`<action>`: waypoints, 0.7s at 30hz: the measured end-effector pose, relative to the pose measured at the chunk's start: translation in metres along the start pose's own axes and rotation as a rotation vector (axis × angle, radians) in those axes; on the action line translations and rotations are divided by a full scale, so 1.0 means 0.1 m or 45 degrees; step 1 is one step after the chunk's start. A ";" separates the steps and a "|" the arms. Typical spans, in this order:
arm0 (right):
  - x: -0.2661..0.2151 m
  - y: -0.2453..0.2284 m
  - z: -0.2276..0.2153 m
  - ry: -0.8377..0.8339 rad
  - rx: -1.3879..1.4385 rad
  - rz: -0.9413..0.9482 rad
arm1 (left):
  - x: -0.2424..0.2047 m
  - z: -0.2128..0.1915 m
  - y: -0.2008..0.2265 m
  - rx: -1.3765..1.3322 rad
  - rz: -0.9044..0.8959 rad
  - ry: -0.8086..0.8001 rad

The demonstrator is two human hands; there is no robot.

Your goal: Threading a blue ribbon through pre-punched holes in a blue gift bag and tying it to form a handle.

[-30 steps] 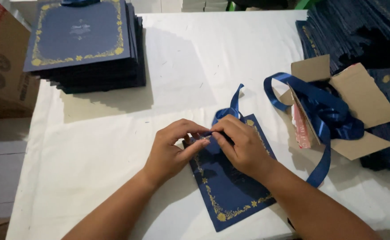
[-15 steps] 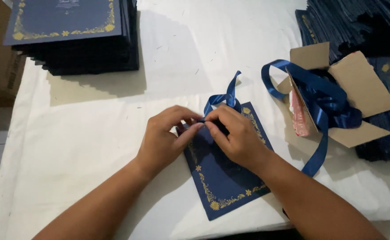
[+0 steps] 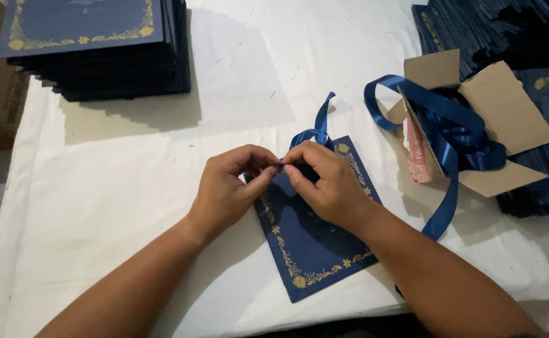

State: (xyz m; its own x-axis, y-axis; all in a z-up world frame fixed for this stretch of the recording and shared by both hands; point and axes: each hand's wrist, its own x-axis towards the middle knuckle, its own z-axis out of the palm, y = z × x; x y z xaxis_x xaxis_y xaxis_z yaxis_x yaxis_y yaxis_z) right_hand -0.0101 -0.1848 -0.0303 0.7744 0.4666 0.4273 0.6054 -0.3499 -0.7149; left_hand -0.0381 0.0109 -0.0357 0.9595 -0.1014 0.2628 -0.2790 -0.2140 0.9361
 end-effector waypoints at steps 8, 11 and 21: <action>0.01 -0.04 -0.04 -0.026 0.071 0.099 | 0.00 -0.01 0.03 -0.010 -0.001 -0.016; 0.01 -0.05 -0.05 -0.029 0.083 0.105 | 0.00 -0.01 0.01 -0.017 0.012 0.010; 0.01 -0.05 -0.06 -0.026 0.137 0.139 | 0.02 -0.02 -0.01 -0.187 -0.130 0.016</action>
State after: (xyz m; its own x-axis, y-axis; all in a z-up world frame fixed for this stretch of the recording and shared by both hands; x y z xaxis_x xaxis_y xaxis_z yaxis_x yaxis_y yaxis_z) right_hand -0.0112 -0.1880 -0.0232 0.8300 0.4476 0.3328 0.4935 -0.3110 -0.8123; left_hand -0.0356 0.0133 -0.0359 0.9832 -0.0738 0.1671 -0.1727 -0.0782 0.9819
